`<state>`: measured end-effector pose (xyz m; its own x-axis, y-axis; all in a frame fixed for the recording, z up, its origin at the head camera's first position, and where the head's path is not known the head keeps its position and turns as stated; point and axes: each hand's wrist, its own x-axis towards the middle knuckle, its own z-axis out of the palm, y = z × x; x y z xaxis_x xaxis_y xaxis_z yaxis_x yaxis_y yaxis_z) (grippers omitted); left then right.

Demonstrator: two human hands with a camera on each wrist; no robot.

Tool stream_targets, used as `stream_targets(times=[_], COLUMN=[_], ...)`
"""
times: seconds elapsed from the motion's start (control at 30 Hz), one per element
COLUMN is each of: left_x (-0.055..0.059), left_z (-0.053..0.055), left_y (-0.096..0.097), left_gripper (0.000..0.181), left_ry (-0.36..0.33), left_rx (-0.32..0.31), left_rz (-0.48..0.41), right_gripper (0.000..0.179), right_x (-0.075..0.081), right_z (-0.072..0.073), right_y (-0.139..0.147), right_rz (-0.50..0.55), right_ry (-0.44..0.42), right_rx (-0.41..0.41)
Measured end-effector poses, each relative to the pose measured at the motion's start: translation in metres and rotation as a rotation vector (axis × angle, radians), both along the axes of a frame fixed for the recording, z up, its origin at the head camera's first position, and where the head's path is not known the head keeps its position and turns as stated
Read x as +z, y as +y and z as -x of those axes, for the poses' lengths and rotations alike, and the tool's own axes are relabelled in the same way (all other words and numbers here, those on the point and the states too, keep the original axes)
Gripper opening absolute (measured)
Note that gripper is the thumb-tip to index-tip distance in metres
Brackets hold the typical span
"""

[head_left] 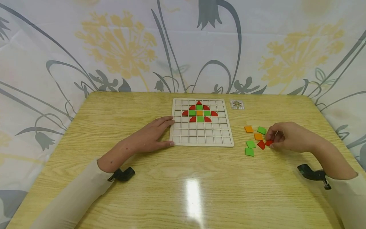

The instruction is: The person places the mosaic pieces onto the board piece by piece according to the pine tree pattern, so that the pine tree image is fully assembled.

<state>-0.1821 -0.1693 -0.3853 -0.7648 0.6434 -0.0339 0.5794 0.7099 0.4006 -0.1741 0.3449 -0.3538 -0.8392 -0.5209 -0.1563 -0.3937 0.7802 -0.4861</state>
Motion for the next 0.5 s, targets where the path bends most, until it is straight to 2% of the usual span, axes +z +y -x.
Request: stream_targets(times=[0.27,0.5], left_x=[0.0007,0.0011], left_z=[0.0000,-0.0001], left_y=[0.0002,0.0005], left_gripper=[0.083,0.084], left_ry=[-0.002,-0.004], left_rx=[-0.001,-0.003], left_rz=[0.002,0.001], right_gripper=[0.024,0.027], right_x=[0.0018,0.0014], right_z=[-0.0003,-0.0013], right_y=[-0.0047,-0.0064], right_rz=[-0.048,-0.050], right_ry=[-0.005,0.030], right_rx=[-0.008,0.009])
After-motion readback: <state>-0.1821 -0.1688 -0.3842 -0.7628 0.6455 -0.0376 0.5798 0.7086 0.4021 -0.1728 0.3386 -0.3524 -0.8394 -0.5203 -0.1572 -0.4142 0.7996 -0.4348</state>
